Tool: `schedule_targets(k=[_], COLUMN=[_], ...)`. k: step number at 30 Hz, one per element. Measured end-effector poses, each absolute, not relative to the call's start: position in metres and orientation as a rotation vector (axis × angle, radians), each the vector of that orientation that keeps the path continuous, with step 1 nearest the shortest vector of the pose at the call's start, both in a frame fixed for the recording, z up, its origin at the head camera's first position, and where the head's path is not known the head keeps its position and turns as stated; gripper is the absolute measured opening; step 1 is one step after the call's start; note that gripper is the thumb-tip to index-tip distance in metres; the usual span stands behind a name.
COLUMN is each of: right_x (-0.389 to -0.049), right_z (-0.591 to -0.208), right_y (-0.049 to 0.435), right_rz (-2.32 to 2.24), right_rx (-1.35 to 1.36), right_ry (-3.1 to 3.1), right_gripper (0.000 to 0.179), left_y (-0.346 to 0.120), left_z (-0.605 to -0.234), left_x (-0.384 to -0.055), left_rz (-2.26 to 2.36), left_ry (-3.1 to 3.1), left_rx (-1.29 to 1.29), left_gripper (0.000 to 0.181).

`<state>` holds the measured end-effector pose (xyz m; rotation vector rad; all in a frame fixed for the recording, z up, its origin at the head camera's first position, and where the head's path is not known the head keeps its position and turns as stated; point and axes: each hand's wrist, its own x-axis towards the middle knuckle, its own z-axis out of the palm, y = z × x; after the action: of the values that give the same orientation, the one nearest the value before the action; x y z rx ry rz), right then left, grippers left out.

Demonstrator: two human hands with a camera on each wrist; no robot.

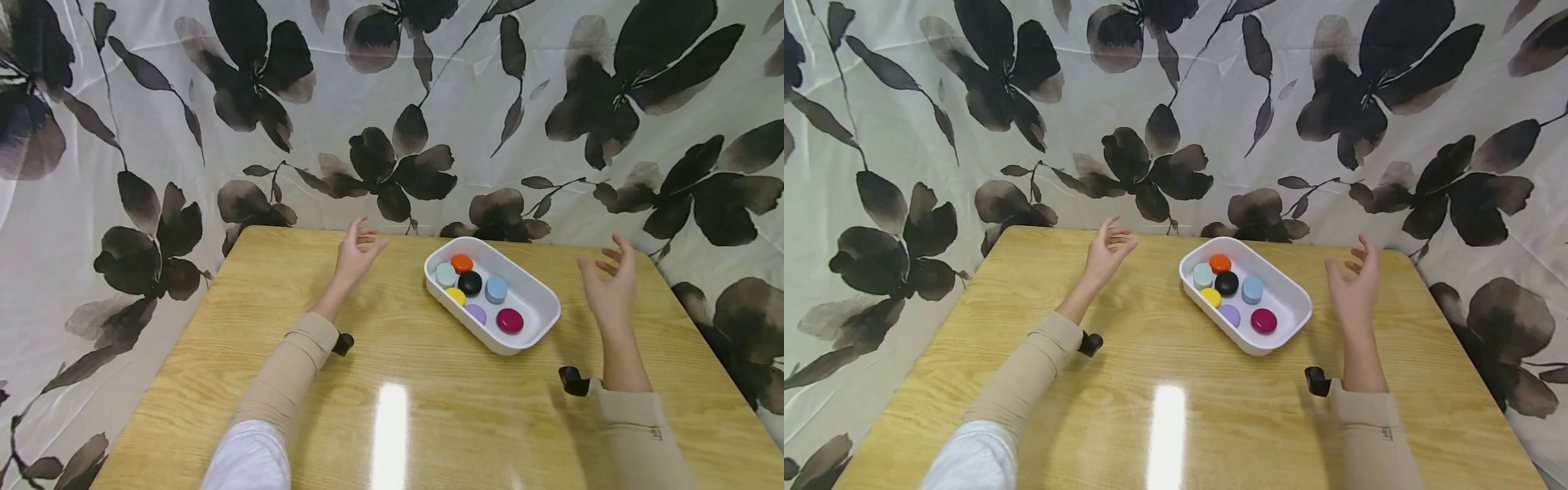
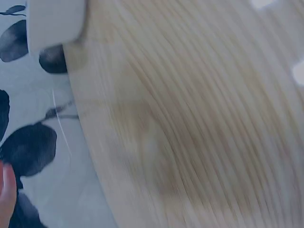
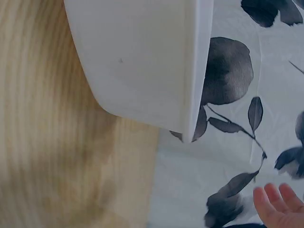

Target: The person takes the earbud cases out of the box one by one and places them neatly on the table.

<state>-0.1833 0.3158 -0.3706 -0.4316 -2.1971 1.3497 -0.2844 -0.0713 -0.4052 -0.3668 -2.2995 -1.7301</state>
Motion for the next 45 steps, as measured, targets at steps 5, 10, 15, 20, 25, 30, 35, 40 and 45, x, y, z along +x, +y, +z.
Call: schedule_targets(k=[5, 10, 15, 20, 25, 30, 35, 40, 45], right_x=[-0.176, -0.185, -0.18, -0.159, -0.14, -0.133, -0.131, -0.13, -0.129], right_z=[-0.392, -0.457, -0.497, -0.475, -0.439, -0.432, -0.436, -0.437, -0.438], right_y=[0.337, 0.391, 0.418, 0.388, 0.347, 0.328, 0.321, 0.315, 0.311], right_rz=[1.777, 2.062, 2.263, 2.472, 2.719, 2.775, 2.78, 2.778, 2.775], right_rx=[-0.553, -0.499, -0.492, -0.679, -0.741, -0.695, -0.665, -0.704, -0.739], right_ry=[-1.908, -1.711, -1.669, -1.623, -1.451, -1.474, -1.51, -1.495, -1.463], right_gripper=[0.06, 0.07, 0.08, 0.085, 0.087, 0.084, 0.085, 0.084, 0.076], left_y=[-0.047, -0.029, -0.014, -0.002, 0.009, 0.018, 0.025, 0.028, 0.029], left_z=[-0.412, -0.428, -0.439, -0.442, -0.444, -0.448, -0.446, -0.443, -0.443], left_x=[-0.296, -0.304, -0.309, -0.316, -0.319, -0.321, -0.321, -0.32, -0.32], left_rz=[-2.119, -2.366, -2.525, -2.597, -2.604, -2.563, -2.528, -2.52, -2.463], left_ry=[-2.19, -2.184, -2.161, -2.186, -2.226, -2.244, -2.317, -2.366, -2.43], left_rx=[-0.266, -0.107, -0.007, 0.085, 0.137, 0.085, 0.046, 0.011, 0.005], left_gripper=[0.047, 0.046, 0.046, 0.051, 0.053, 0.05, 0.052, 0.051, 0.05])
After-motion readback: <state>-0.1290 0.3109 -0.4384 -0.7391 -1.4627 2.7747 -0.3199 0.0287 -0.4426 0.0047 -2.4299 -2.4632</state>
